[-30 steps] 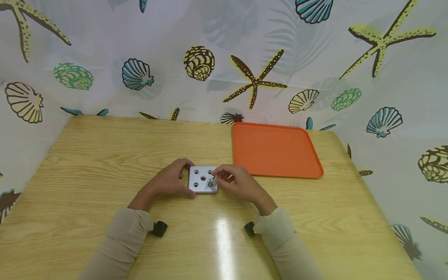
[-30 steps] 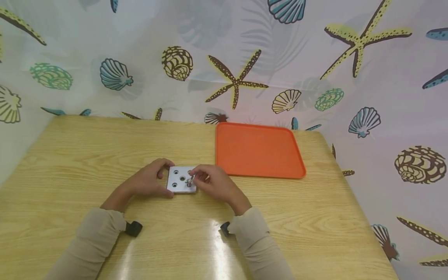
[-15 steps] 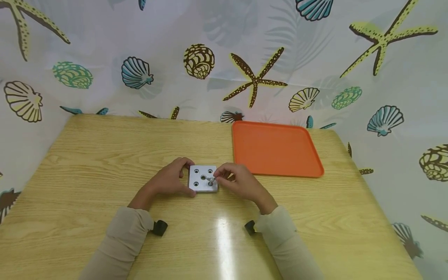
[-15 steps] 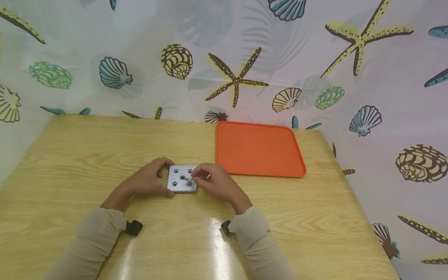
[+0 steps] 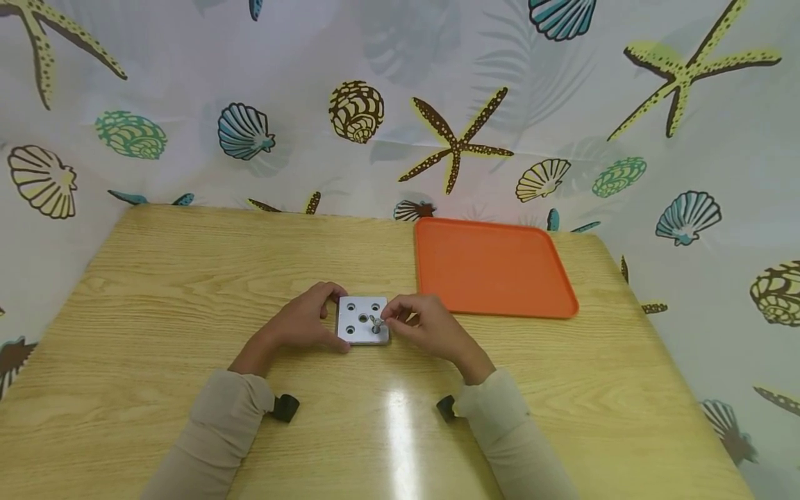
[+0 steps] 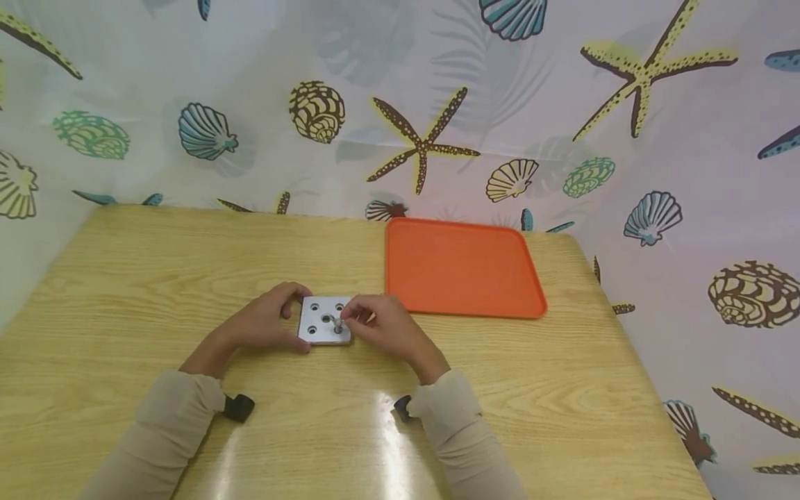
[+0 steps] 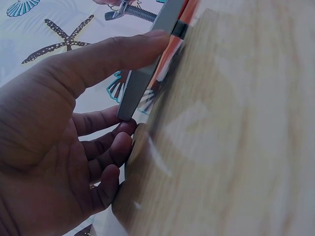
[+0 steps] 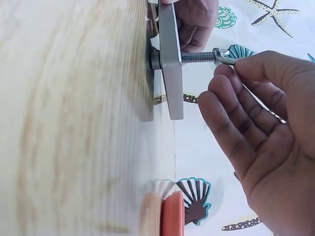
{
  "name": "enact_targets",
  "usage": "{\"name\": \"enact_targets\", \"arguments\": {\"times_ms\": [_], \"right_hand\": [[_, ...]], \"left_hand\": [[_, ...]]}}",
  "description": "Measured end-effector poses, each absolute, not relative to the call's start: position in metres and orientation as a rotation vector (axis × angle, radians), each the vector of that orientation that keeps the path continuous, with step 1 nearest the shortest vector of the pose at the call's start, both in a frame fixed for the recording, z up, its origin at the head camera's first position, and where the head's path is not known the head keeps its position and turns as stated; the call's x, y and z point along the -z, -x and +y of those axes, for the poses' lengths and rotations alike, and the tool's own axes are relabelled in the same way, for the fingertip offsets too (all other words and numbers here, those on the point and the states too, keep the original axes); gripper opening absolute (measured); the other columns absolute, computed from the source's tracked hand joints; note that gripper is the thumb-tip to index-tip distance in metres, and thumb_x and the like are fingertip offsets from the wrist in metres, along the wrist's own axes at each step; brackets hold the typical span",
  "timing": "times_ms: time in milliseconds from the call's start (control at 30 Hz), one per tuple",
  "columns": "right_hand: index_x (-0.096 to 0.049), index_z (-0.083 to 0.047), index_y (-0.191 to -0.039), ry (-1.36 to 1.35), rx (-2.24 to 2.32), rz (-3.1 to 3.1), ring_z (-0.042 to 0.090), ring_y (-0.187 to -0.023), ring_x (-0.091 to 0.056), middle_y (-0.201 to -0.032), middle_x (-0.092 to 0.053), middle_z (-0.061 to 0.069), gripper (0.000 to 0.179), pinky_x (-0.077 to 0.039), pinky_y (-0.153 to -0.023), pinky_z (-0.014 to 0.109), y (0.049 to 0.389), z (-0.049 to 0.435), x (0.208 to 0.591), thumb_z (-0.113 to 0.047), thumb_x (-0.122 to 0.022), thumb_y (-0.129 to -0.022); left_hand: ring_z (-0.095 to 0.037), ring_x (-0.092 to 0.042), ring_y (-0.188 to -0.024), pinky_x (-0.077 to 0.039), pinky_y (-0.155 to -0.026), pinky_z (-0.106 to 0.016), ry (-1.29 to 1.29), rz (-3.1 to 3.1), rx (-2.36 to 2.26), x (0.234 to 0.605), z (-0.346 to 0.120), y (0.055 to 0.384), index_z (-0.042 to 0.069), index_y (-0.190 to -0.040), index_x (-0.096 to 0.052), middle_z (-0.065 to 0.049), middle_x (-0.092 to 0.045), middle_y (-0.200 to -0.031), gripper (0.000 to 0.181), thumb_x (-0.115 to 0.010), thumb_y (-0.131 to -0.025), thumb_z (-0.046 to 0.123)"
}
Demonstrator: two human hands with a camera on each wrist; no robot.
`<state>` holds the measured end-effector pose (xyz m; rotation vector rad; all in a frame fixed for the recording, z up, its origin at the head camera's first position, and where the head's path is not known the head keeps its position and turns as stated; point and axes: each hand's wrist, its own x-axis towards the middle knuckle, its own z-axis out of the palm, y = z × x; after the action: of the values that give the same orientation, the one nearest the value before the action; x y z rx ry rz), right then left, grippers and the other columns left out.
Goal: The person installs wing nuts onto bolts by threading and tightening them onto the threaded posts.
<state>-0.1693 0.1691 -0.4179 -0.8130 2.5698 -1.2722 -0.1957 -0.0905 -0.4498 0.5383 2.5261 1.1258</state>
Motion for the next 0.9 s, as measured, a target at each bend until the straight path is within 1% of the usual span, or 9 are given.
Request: {"name": "enact_targets", "arguments": {"times_ms": [200,467,767,900], "right_hand": [[-0.071,-0.006,-0.101,0.827,1.292,2.537,0.009,-0.081,-0.062,-0.093,-0.073,0.009,0.009,-0.054,-0.068,0.022,0.1684,0.1676,0.419,-0.008,-0.067,-0.094],[-0.067,-0.005,-0.121,0.877,1.289,2.51,0.01,-0.081,-0.062,-0.089,-0.069,0.008,0.026,-0.056,-0.073,0.024,0.1675,0.1661,0.4183,-0.007,-0.065,-0.095],[-0.066,-0.004,-0.123,0.843,1.241,2.503,0.009,-0.082,-0.061,-0.09,-0.068,0.007,0.028,-0.054,-0.075,0.023,0.167,0.1659,0.4182,-0.01,-0.065,-0.095],[-0.067,-0.004,-0.12,0.853,1.24,2.52,0.01,-0.083,-0.061,-0.09,-0.068,0.007,0.027,-0.054,-0.076,0.023,0.167,0.1669,0.418,-0.01,-0.067,-0.094]], "left_hand": [[-0.02,-0.046,-0.094,-0.04,-0.078,-0.032,-0.532,2.524,-1.124,0.4494,-0.0899,0.1949,0.013,-0.134,-0.05,-0.005,-0.054,-0.124,0.086,-0.094,-0.064,0.036],[-0.021,-0.046,-0.095,-0.04,-0.077,-0.033,-0.53,2.511,-1.134,0.4483,-0.0901,0.194,0.013,-0.135,-0.05,-0.006,-0.054,-0.126,0.086,-0.094,-0.064,0.036],[-0.021,-0.046,-0.095,-0.04,-0.077,-0.033,-0.529,2.509,-1.132,0.4471,-0.0897,0.1938,0.013,-0.135,-0.05,-0.006,-0.054,-0.124,0.086,-0.094,-0.064,0.036],[-0.021,-0.046,-0.095,-0.04,-0.077,-0.033,-0.524,2.52,-1.12,0.4473,-0.0894,0.1936,0.013,-0.135,-0.051,-0.005,-0.054,-0.124,0.086,-0.094,-0.064,0.036]]}}
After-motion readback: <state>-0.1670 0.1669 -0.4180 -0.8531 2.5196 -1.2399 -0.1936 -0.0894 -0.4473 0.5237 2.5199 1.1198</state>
